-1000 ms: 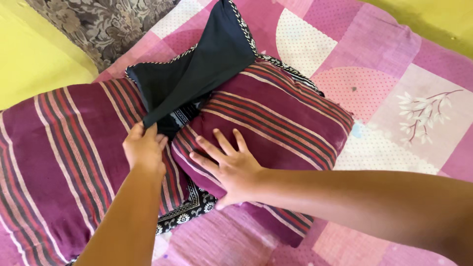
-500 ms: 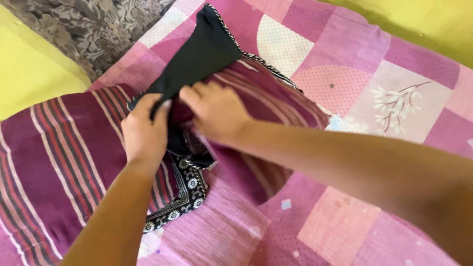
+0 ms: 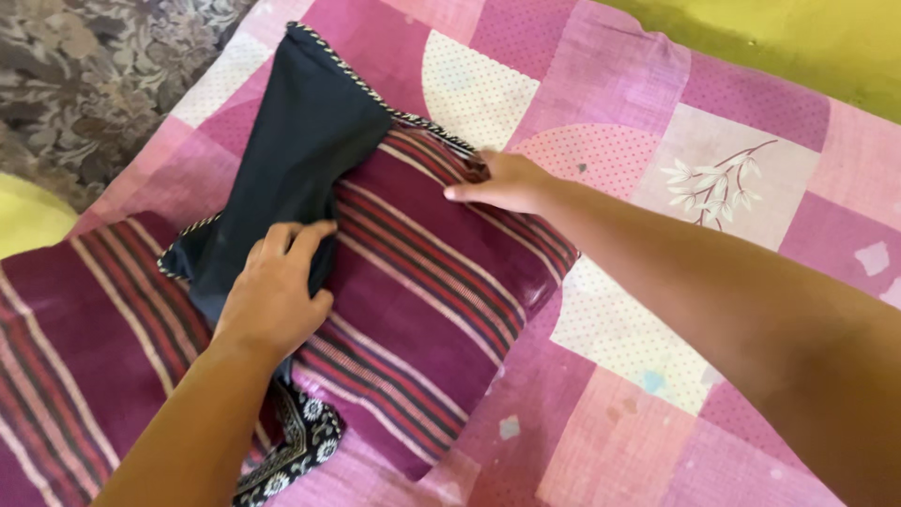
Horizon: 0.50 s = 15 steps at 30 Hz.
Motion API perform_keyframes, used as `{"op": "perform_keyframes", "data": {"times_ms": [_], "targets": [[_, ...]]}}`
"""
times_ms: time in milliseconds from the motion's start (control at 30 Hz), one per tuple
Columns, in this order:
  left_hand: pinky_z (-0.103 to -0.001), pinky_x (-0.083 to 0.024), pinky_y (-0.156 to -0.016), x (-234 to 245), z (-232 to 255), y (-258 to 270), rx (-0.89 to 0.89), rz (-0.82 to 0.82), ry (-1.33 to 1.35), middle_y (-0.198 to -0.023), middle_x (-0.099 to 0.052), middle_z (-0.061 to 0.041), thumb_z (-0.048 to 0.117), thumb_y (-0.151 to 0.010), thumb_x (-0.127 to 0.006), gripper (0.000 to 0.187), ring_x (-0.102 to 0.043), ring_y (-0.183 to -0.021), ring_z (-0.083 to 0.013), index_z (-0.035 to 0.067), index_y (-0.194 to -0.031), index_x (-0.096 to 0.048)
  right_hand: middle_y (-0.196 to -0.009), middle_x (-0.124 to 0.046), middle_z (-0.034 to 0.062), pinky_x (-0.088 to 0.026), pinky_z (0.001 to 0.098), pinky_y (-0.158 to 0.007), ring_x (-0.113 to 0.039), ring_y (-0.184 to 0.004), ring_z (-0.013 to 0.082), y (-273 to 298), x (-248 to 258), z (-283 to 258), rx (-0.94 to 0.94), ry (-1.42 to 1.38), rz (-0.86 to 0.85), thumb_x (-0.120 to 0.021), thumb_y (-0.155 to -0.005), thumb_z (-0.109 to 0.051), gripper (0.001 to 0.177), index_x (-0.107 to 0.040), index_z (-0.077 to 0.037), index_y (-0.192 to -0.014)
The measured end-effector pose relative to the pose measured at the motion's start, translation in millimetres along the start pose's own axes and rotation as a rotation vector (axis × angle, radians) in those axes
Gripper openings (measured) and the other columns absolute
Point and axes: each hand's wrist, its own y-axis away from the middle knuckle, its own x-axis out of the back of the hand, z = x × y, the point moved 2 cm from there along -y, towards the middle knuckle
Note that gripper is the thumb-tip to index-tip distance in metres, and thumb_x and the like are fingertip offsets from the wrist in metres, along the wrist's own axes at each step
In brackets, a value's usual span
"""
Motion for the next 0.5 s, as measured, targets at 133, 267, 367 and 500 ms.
{"op": "perform_keyframes", "data": {"times_ms": [133,267,367,500], "targets": [[-0.048,-0.047,-0.102,-10.5,18.4,-43.0,0.022,0.113,-0.087,-0.139,-0.046,-0.015,0.003,-0.074,-0.068,0.080,-0.053,-0.124,-0.0406,0.019,-0.149,-0.046,-0.137,-0.064,0.0194,-0.045,0.0423,-0.110,-0.061,-0.128,0.0332,3.1,-3.9,10.4,-0.086,-0.104,-0.138,-0.076,-0.067,-0.070,0.099,-0.059,-0.005,-0.140],[-0.052,-0.052,-0.094,-12.0,25.1,-75.9,0.193,0.041,-0.229,-0.141,-0.046,-0.020,0.002,-0.083,-0.064,0.071,-0.062,-0.112,-0.0451,0.016,-0.149,-0.044,-0.140,-0.062,0.0207,-0.044,0.0417,-0.113,-0.058,-0.132,0.0330,7.8,-3.6,-10.2,0.013,0.041,-0.105,-0.079,-0.069,-0.063,0.095,-0.058,-0.003,-0.140],[-0.056,-0.054,-0.090,-3.5,14.3,-87.8,0.307,-0.017,-0.356,-0.131,-0.055,-0.026,0.009,-0.089,-0.064,0.064,-0.064,-0.109,-0.0484,0.015,-0.149,-0.043,-0.144,-0.058,0.0185,-0.040,0.0405,-0.114,-0.055,-0.134,0.0303,16.7,4.2,-28.2,0.272,-0.205,-0.105,-0.082,-0.070,-0.047,0.098,-0.045,-0.002,-0.148],[-0.055,-0.051,-0.096,13.2,-13.7,-82.8,0.443,0.028,-0.227,-0.120,-0.067,-0.031,0.012,-0.093,-0.062,0.056,-0.064,-0.112,-0.0515,0.018,-0.147,-0.047,-0.145,-0.059,0.0163,-0.041,0.0374,-0.116,-0.056,-0.133,0.0266,21.9,4.6,-51.6,0.282,-0.360,-0.143,-0.086,-0.067,-0.033,0.101,-0.040,-0.001,-0.151]]}}
